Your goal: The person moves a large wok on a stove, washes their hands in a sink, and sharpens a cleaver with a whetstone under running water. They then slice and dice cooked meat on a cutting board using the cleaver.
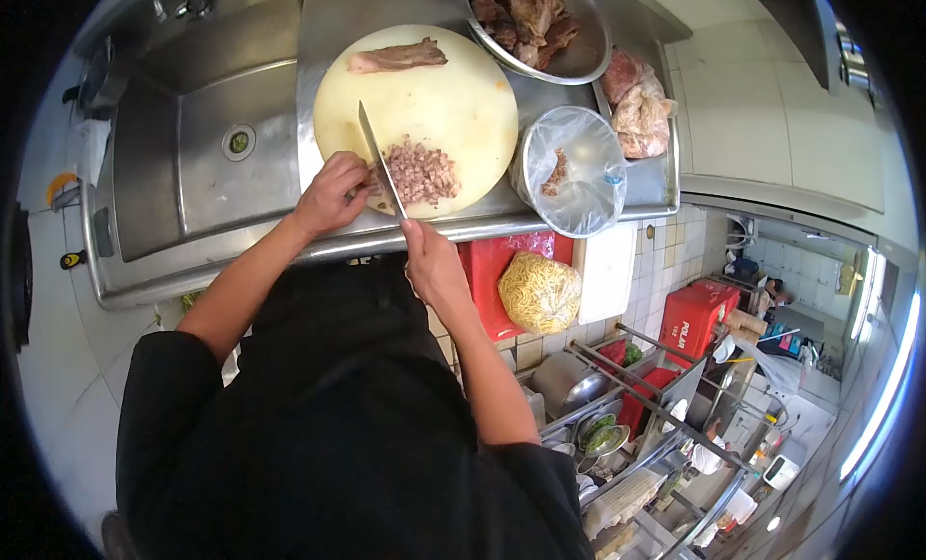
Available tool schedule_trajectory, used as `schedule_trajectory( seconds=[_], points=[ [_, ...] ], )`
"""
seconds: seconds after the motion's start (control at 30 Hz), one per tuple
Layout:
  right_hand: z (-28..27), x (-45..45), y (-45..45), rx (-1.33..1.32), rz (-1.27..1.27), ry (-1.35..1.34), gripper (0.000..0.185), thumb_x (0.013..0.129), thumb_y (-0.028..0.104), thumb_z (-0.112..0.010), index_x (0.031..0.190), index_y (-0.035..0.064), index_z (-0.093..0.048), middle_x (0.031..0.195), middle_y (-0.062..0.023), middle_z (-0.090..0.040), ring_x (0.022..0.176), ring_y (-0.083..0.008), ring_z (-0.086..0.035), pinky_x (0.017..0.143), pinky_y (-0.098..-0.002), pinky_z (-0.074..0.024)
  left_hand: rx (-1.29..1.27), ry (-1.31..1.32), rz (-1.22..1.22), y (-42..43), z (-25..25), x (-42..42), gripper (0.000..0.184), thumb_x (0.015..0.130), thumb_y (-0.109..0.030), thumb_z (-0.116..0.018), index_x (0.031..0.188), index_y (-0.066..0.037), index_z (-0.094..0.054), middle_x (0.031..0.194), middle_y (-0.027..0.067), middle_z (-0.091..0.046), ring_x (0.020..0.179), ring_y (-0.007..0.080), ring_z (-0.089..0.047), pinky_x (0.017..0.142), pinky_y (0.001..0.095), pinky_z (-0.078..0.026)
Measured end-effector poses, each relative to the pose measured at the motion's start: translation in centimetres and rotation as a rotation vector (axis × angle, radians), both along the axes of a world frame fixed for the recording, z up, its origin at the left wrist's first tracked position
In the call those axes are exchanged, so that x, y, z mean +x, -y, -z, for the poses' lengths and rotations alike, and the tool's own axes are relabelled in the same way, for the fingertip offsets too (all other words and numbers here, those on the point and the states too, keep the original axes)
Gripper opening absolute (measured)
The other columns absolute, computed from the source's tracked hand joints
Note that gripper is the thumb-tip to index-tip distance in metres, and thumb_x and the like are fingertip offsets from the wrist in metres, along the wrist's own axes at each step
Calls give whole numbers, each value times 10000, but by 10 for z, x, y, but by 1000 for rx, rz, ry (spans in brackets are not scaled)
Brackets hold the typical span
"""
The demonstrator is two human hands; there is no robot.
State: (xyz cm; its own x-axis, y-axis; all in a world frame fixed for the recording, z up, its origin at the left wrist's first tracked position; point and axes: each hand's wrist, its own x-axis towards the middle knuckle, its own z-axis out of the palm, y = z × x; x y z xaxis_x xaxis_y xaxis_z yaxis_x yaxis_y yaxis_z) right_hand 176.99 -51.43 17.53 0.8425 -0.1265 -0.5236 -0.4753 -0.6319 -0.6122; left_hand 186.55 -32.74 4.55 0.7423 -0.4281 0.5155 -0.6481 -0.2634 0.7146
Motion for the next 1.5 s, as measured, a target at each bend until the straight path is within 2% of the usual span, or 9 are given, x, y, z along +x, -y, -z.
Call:
schedule_trajectory(
  seconds=[0.1, 0.23, 0.47, 0.57, 0.8, 0.93, 1.03, 1.33, 1.5],
  points=[
    [-20, -22, -2, 84, 122, -239, 482, 1072, 403, -413, 1172, -3, -653, 908, -308, -673, 948, -484, -661, 807, -535, -485, 89, -29, 16, -3, 6, 1, 186, 710, -3, -667, 881, -6, -592, 941, 145, -591, 942, 336, -580, 857, 423, -466],
    [47, -34, -2, -37, -10, 39, 484, 1074, 399, -408, 1180, -3, -658, 1019, -323, -668, 1061, -479, -639, 888, -522, -501, 76, -9, -15, -1, 10, 0, 177, 707, -6, -660, 871, -14, -596, 901, 138, -581, 895, 337, -578, 821, 426, -468],
    [16, 9, -9, 111, 68, -32, 527, 1072, 435, -421, 1098, -37, -654, 668, -234, -597, 670, -381, -639, 687, -497, -471, -33, -18, -73, -9, 1, 4, 188, 713, -6, -686, 880, -7, -598, 939, 156, -601, 897, 355, -588, 825, 437, -485],
    [6, -7, -3, 88, 72, -149, 525, 1070, 441, -416, 1111, -24, -656, 744, -272, -634, 757, -434, -664, 722, -516, -479, 11, 13, -67, -8, 4, 5, 187, 707, -1, -673, 875, -5, -592, 930, 162, -590, 887, 357, -584, 818, 434, -480],
    [53, -27, -17, -42, -29, 131, 476, 1071, 397, -407, 1170, 6, -660, 1006, -356, -643, 994, -548, -597, 863, -580, -470, 55, 34, -98, -7, 10, 3, 153, 708, 0, -671, 835, -8, -588, 878, 139, -590, 881, 347, -590, 808, 427, -474],
    [26, 9, -19, 150, 152, -173, 537, 1073, 431, -412, 1090, -42, -665, 719, -258, -640, 723, -405, -674, 722, -490, -505, 25, -30, -88, -11, 6, 6, 164, 738, -12, -690, 884, -5, -614, 931, 145, -608, 923, 348, -600, 833, 423, -485],
    [26, 8, -11, 110, 91, -99, 559, 1072, 448, -416, 1089, -57, -655, 617, -187, -584, 612, -307, -642, 663, -444, -492, -4, -68, -90, -17, -1, 1, 184, 749, -16, -694, 920, -4, -626, 973, 149, -614, 954, 350, -600, 855, 421, -490],
    [47, -30, -18, -53, -26, 133, 483, 1073, 393, -412, 1108, -17, -664, 863, -310, -665, 874, -494, -653, 775, -549, -480, 61, -5, -97, -18, 12, 2, 185, 739, -6, -683, 915, -7, -626, 967, 141, -612, 929, 351, -593, 870, 431, -471],
    [47, 4, -21, 65, 27, 4, 477, 1076, 385, -412, 1145, -17, -661, 942, -338, -652, 966, -527, -621, 832, -561, -479, 17, -19, -101, -20, 8, 1, 157, 763, 12, -681, 910, -8, -632, 968, 141, -629, 955, 333, -615, 888, 408, -481]
  ],
)
